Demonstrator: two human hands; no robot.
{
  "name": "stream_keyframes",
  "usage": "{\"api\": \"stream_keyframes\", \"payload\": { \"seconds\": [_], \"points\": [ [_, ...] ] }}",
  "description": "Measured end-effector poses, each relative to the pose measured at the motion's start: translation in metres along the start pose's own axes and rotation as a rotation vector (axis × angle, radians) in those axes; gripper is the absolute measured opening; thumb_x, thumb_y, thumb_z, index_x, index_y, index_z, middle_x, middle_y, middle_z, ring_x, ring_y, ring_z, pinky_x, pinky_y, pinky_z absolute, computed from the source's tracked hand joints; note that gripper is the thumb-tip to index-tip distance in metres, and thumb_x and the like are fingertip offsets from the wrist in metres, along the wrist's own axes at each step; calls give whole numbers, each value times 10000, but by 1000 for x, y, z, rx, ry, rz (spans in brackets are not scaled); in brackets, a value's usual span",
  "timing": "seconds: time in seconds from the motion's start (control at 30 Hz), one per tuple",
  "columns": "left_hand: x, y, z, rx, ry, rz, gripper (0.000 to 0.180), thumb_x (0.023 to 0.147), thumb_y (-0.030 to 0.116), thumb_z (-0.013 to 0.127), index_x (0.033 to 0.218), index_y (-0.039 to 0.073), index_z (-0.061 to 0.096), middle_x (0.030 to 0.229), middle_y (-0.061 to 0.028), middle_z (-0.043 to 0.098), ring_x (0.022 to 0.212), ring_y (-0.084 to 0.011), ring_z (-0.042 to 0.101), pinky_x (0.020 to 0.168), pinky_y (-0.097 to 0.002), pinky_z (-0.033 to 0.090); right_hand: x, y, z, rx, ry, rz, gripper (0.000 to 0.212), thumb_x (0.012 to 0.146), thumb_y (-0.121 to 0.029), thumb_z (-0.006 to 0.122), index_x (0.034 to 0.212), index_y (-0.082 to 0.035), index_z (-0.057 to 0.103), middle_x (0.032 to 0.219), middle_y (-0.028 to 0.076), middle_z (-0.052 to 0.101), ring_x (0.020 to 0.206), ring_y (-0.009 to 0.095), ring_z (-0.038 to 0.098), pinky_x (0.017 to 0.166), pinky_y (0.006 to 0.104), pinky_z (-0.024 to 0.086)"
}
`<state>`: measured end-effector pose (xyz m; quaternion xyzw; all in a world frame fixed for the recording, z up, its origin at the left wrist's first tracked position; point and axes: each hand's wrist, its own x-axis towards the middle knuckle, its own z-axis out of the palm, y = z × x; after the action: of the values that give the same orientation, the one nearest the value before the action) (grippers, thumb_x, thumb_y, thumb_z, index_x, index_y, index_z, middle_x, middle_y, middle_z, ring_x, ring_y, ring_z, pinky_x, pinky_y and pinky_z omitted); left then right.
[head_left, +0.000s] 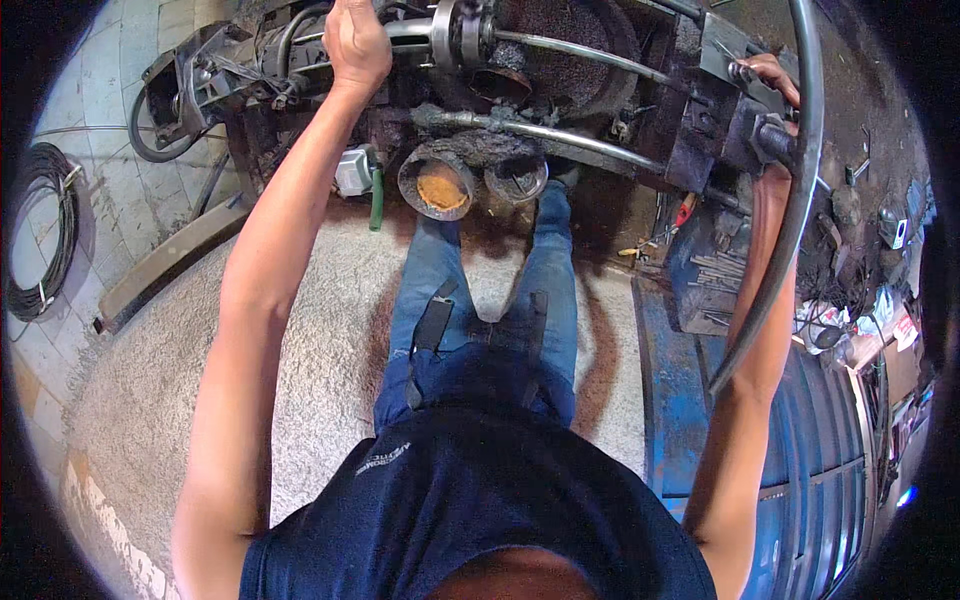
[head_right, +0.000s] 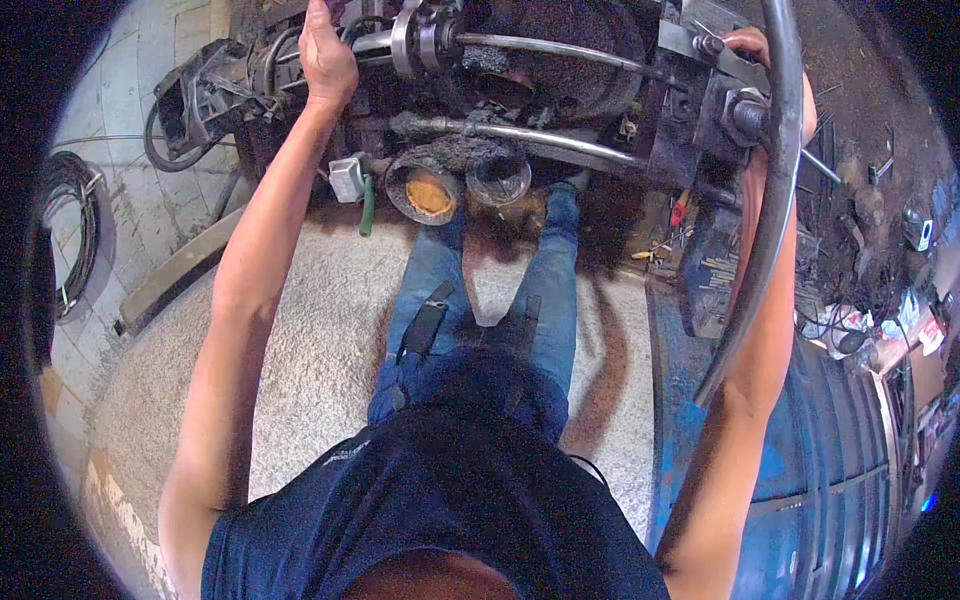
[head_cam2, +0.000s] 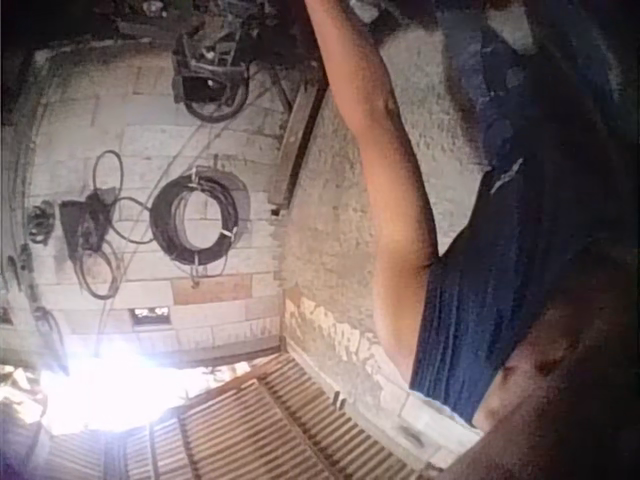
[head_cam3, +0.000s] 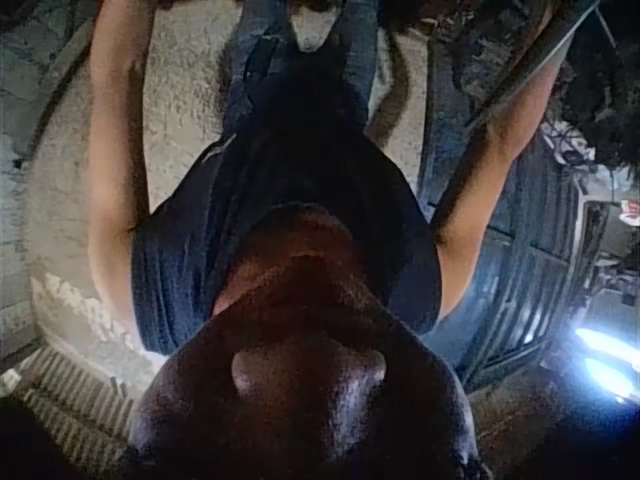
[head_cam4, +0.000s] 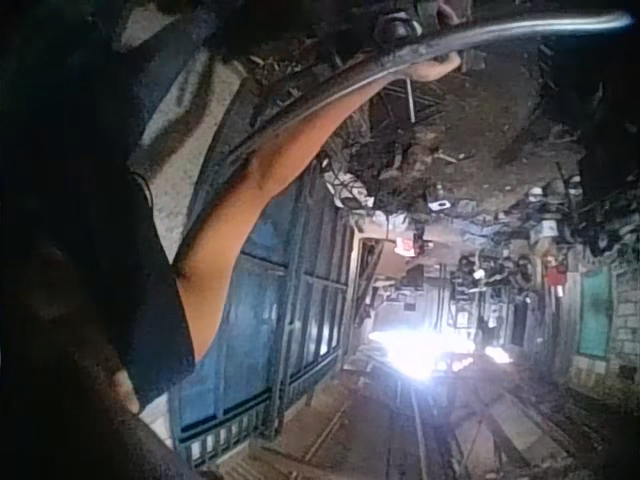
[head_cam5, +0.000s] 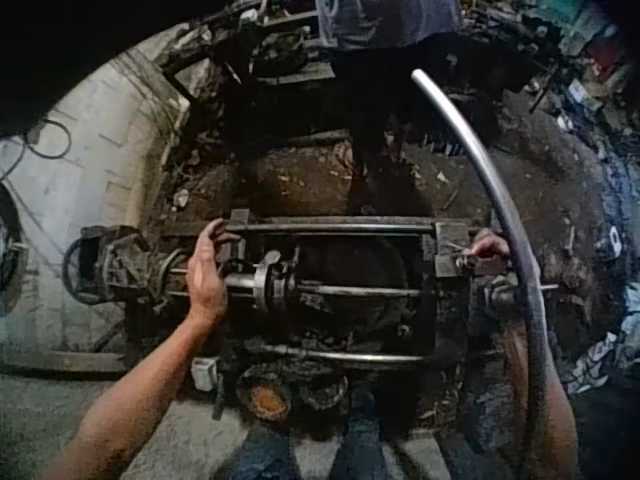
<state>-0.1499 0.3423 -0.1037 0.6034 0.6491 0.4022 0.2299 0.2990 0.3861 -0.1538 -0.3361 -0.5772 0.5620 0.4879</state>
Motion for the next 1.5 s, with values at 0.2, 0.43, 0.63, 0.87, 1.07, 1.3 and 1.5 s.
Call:
{"api": "stream_keyframes", "payload": {
  "seconds": [0.2, 0.43, 0.63, 0.87, 1.07, 1.3, 1.5],
  "points": [
    [1, 4, 2, 31, 3, -31, 555, 997, 398, 269, 1280, -34, 476, 1143, -180, 589, 1090, -289, 542, 971, -367, 377, -5, 5, 1, 108, 50, -34, 478, 780, -378, 585, 982, 53, 627, 975, 171, 618, 1002, 268, 568, 966, 387, 411],
    [2, 4, 1, -20, -7, -35, 571, 995, 413, 273, 1275, -41, 477, 1126, -181, 598, 1065, -286, 559, 950, -372, 398, -2, 4, 7, 131, 38, -59, 483, 798, -380, 573, 994, 59, 625, 991, 184, 621, 1016, 275, 575, 954, 387, 424],
    [2, 6, 1, 39, 18, -45, 567, 995, 407, 278, 1277, -42, 477, 1109, -188, 608, 1053, -288, 570, 936, -370, 407, 0, -1, 14, 98, 35, -28, 486, 805, -381, 569, 1003, 59, 623, 996, 186, 624, 1015, 275, 579, 949, 385, 428],
    [2, 8, 0, 11, 6, -49, 561, 990, 396, 272, 1272, -41, 485, 1074, -188, 628, 1016, -287, 589, 913, -362, 421, -1, -7, 23, 56, 38, -1, 489, 813, -383, 564, 1013, 60, 620, 1000, 188, 626, 1014, 275, 583, 943, 382, 434],
    [2, 13, -2, 48, 12, -43, 578, 985, 419, 273, 1263, -34, 499, 1062, -175, 635, 1004, -281, 593, 897, -351, 426, -3, -4, 18, 27, 49, 23, 491, 821, -384, 559, 1022, 60, 618, 1005, 190, 629, 1013, 275, 587, 938, 380, 438],
    [0, 10, 0, 111, 54, -61, 565, 982, 425, 276, 1266, -1, 517, 1044, -173, 636, 981, -278, 594, 871, -343, 431, -2, -6, 16, -9, 61, 42, 494, 829, -386, 554, 1032, 61, 616, 1009, 192, 631, 1012, 276, 591, 932, 378, 444],
    [1, 13, -6, 157, 18, -224, 595, 972, 470, 282, 1263, 14, 527, 995, -165, 636, 942, -274, 587, 839, -337, 428, -4, -10, 18, -43, 65, 60, 497, 836, -387, 550, 1040, 62, 614, 1013, 194, 634, 1011, 276, 595, 926, 376, 448]
  ]
}}
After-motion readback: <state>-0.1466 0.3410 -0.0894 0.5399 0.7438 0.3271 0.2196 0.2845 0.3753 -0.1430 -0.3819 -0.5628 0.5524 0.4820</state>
